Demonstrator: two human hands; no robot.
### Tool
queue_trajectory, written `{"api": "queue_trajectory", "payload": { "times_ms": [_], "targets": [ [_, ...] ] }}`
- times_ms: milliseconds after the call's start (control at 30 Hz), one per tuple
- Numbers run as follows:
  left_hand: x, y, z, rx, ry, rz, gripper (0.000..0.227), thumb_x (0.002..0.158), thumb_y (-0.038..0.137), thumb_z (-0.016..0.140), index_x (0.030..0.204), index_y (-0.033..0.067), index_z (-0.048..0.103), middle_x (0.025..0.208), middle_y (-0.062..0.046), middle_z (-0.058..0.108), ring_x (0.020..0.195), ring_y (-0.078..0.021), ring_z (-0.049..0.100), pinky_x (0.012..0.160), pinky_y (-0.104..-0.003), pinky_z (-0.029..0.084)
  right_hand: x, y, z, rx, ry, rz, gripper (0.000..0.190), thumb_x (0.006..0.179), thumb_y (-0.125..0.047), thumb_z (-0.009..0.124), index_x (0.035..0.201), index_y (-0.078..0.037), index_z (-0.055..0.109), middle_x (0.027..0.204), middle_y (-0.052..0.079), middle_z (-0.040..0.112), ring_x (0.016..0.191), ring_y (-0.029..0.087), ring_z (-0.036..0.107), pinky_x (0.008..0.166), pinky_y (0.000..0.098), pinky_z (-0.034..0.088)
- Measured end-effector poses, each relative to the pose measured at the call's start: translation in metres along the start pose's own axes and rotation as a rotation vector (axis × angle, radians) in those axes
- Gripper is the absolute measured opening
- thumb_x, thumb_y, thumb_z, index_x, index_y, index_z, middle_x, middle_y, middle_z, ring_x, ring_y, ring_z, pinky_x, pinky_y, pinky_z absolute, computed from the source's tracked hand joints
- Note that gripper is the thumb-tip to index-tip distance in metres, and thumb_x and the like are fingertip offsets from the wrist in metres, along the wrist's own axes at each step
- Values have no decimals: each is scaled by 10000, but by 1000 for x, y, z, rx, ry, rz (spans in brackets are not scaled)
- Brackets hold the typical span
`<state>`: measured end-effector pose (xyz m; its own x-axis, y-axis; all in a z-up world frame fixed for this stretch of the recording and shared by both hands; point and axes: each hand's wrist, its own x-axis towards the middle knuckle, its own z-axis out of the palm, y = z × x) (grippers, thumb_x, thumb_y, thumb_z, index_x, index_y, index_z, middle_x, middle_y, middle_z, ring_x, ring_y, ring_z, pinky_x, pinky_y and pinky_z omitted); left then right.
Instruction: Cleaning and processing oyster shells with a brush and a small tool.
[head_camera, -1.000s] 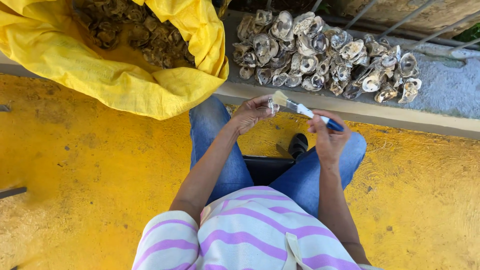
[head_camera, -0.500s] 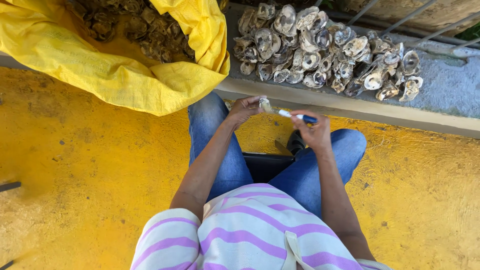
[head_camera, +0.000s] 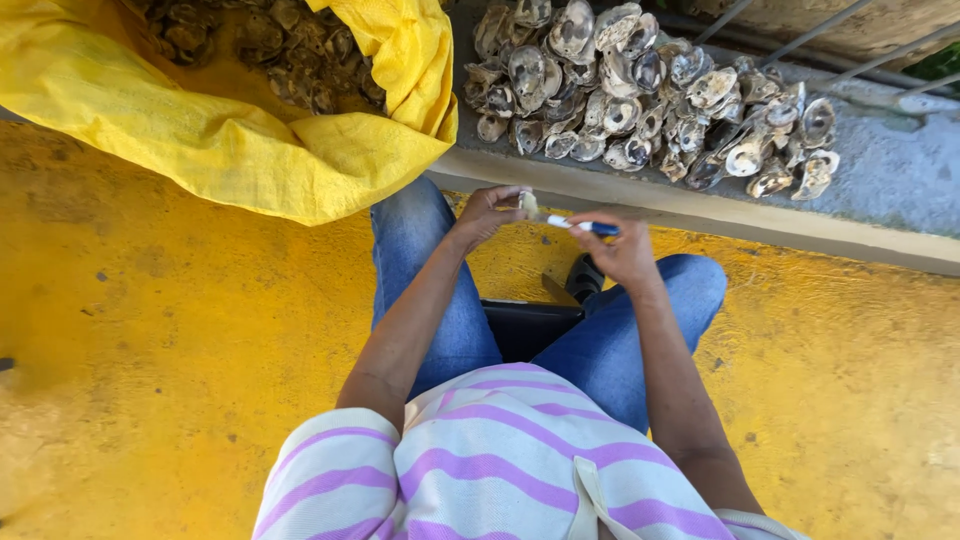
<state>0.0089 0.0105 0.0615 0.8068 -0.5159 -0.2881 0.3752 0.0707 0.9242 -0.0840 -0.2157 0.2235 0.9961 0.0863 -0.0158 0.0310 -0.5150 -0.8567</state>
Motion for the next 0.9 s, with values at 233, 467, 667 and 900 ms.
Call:
{"api": "queue_trajectory", "payload": {
  "times_ms": [233, 467, 667, 900],
  "targets": [
    [6, -16, -4, -34, 2, 105, 528, 801, -1, 795, 1311, 72, 682, 1140, -53, 735, 1077, -142, 659, 959, -301, 573, 6, -3, -11, 167, 254, 31, 130, 992, -106, 715, 1067, -9, 759, 786, 56, 724, 642, 77, 653, 551, 241, 531],
    [9, -19, -1, -130, 29, 122, 525, 812, 2, 800, 1319, 51, 671, 1144, -51, 740, 1008, -139, 691, 946, -305, 592, 5, 29, 16, 189, 245, 95, 92, 1002, -60, 722, 1055, 13, 743, 767, 101, 680, 624, 84, 612, 545, 226, 487],
    [19, -34, -2, -161, 11, 203, 516, 845, -49, 788, 1340, 26, 663, 1158, -61, 729, 1022, -126, 668, 936, -281, 571, 21, 2, 10, 259, 361, 112, 73, 1006, -79, 708, 1028, -16, 739, 757, 93, 719, 583, 89, 659, 512, 231, 540],
    [6, -14, 3, -76, 27, 94, 498, 838, -40, 775, 1318, 18, 658, 1115, -66, 734, 962, -108, 688, 892, -260, 599, 21, -3, 6, 17, 387, 75, 80, 1004, -74, 702, 1007, -8, 747, 738, 95, 723, 583, 100, 672, 486, 236, 527]
  ]
}}
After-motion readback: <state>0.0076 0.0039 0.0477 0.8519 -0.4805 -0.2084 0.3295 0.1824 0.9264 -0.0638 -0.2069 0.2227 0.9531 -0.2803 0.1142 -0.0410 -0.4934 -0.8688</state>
